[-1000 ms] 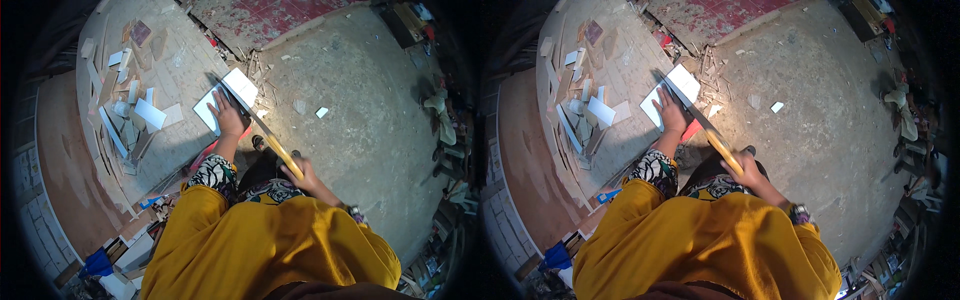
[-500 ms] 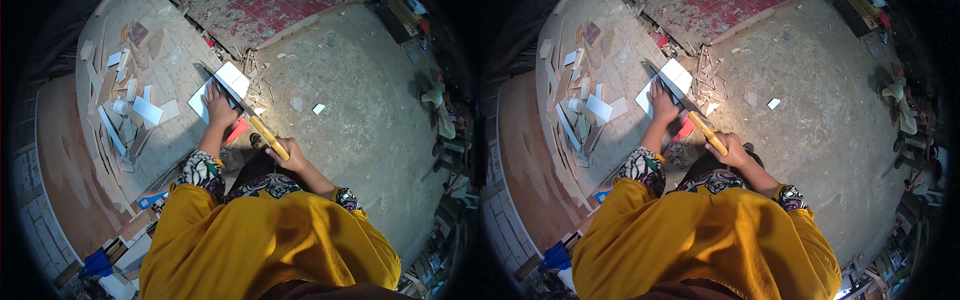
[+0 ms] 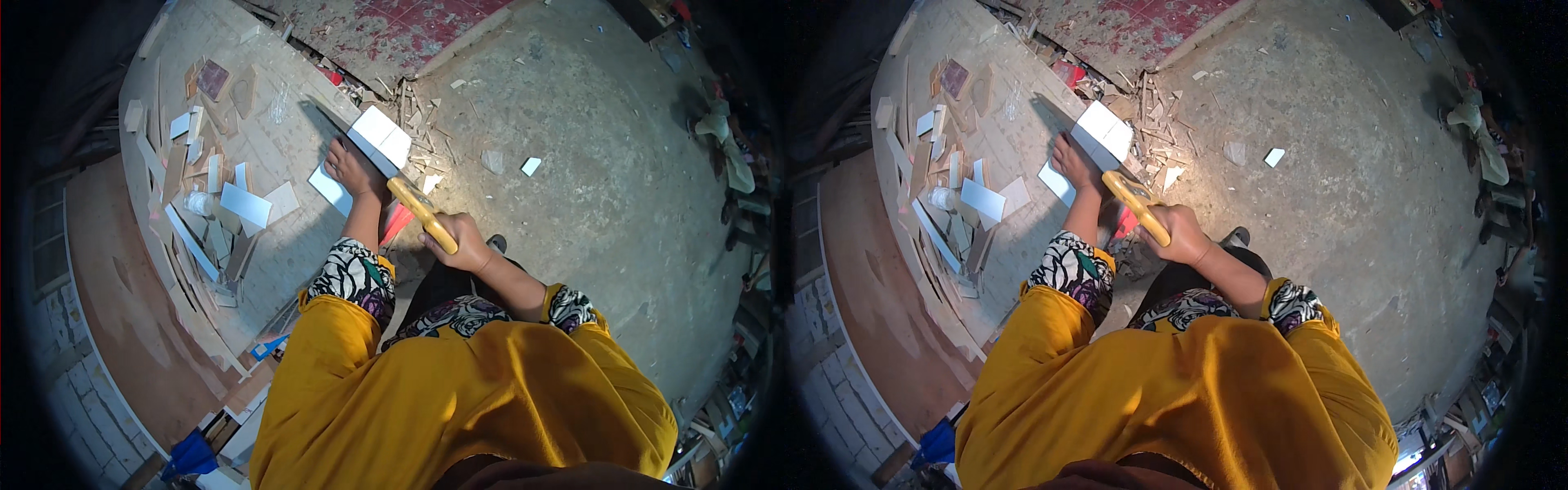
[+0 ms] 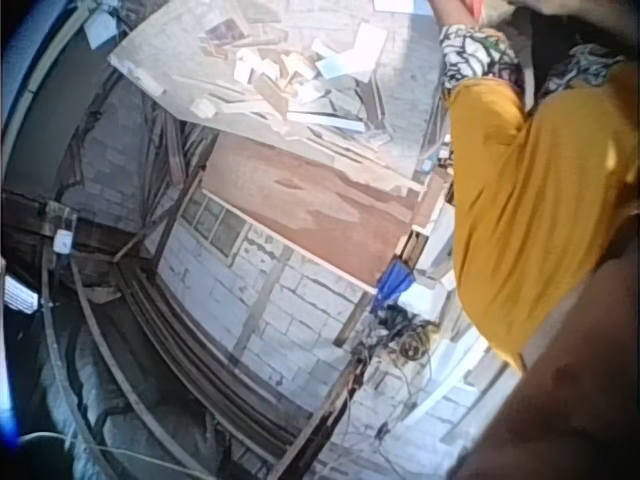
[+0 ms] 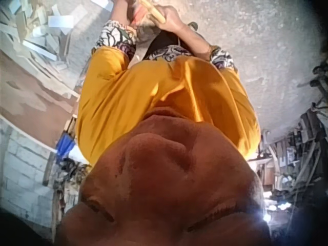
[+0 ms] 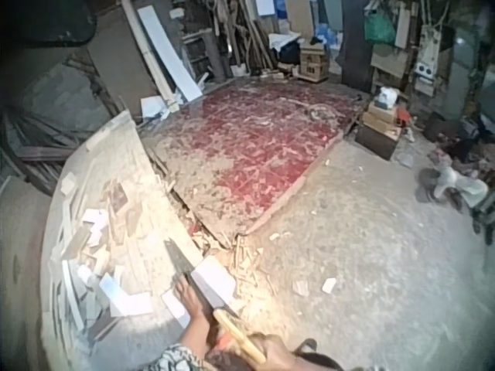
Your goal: Sawing a small piece of wood with a hand saw.
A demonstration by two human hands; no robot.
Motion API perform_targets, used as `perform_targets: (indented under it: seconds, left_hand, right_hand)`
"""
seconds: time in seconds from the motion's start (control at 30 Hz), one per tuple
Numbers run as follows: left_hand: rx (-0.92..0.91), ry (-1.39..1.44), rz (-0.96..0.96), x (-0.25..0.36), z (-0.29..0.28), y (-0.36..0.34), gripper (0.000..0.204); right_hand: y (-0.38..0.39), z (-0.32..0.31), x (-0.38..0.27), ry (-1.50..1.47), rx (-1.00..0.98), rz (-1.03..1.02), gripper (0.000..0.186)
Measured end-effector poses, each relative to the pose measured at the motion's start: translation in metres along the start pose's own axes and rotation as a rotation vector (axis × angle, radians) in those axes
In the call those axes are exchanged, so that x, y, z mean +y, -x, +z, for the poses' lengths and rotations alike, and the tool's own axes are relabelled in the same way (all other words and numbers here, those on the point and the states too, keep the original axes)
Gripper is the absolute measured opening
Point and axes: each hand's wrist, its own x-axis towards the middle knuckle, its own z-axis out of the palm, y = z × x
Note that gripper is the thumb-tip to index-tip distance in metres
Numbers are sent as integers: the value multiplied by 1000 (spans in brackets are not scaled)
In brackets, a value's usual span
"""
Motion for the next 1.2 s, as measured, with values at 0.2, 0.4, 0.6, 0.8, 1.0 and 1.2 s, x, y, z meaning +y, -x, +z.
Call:
perform_targets:
  seconds: [0.2, 0.4, 0.6, 0.8, 1.0, 1.2]
  left_hand:
    - [-197, -115, -158, 34, -31, -15, 34]
    - [-143, -83, -183, 41, -44, -20, 33]
    - [-127, -86, -113, 31, -39, -20, 34]
    - [-94, -222, 9, 28, -36, 20, 33]
    - [-135, -137, 52, 34, -40, 22, 42]
    - [-217, -154, 33, -3, -9, 20, 40]
  right_hand:
    - [45, -28, 6, -42, 3, 67, 21]
    - [94, -38, 0, -62, 16, 39, 21]
    - [28, -26, -1, -159, 73, 85, 25]
    - [73, -20, 0, 2, 31, -53, 18]
    - [72, -11, -2, 46, 28, -28, 19]
    - [31, 13, 0, 22, 102, -63, 21]
